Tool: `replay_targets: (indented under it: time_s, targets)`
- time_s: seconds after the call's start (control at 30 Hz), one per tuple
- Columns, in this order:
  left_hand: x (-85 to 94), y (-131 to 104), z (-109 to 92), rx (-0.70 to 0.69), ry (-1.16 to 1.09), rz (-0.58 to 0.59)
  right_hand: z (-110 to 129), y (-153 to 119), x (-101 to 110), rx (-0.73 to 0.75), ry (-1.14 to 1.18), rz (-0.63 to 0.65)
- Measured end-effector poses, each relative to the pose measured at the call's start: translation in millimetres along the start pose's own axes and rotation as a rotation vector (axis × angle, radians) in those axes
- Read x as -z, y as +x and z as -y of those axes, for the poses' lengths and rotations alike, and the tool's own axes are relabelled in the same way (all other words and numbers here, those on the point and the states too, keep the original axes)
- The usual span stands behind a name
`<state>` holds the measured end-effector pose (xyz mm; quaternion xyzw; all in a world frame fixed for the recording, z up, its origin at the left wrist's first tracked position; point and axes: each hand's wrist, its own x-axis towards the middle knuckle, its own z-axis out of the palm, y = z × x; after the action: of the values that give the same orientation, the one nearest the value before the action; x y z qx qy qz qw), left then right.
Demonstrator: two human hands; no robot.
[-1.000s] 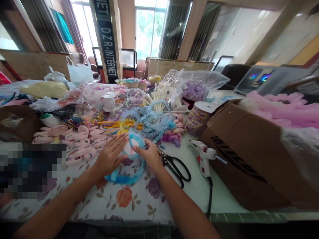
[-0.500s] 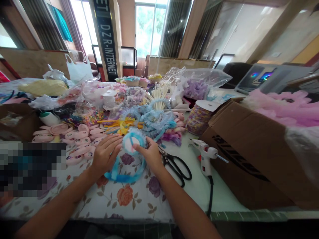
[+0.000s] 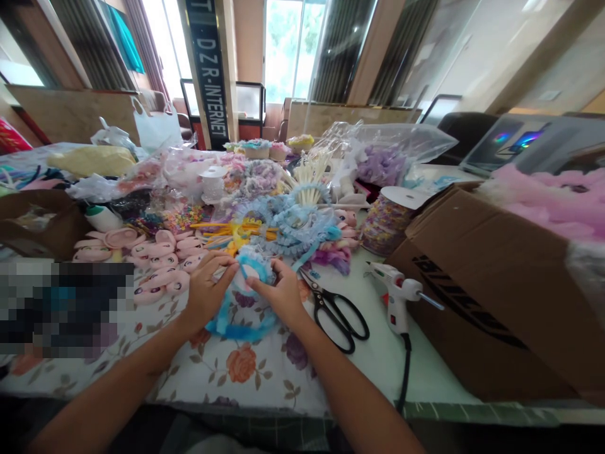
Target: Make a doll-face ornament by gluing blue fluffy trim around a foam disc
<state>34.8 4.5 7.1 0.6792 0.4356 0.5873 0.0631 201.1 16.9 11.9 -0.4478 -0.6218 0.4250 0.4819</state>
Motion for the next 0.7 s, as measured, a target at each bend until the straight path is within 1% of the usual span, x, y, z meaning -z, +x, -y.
replay_targets:
  time_s: [0.1,0.2,0.3,0.37,0.4,0.47,0.5,0.57,0.63,0.7]
  targets:
    - [0.1,-0.5,-2.0,0.044,0.0,0.017,1.7,-0.4,-0.2,0.012,0.002,0.005]
    - [1.6,-0.2,-1.0,0.137,0.007,0.005,-0.1,0.1,0.9,-0.016,0.019,0.008]
    - [7.5,1.4,5.4,0.259,-0.021,-0.095,-4.3,1.3,2.7,-0.076,0.061,0.001]
    - [13.4,3.0,11.4,0.294,-0.033,-0.166,-6.6,2.2,3.3,-0.127,0.148,0.012]
    - [16.5,3.9,14.3,0.29,-0.02,-0.192,-7.3,2.7,3.4,-0.158,0.216,0.023]
    - [21.6,5.6,18.6,0.215,0.062,-0.198,-8.1,3.6,3.3,-0.234,0.373,0.044]
    - [23.3,6.3,19.8,0.14,0.124,-0.183,-8.3,4.2,3.2,-0.274,0.448,0.049]
    - [24.1,7.2,20.0,-0.057,0.253,-0.129,-9.0,5.4,3.5,-0.34,0.552,0.048]
    - [22.3,6.9,17.8,-0.262,0.328,-0.045,-10.0,6.6,4.4,-0.37,0.594,0.04]
    - [19.7,5.6,14.2,-0.429,0.339,0.092,-10.8,7.3,5.3,-0.367,0.593,0.057]
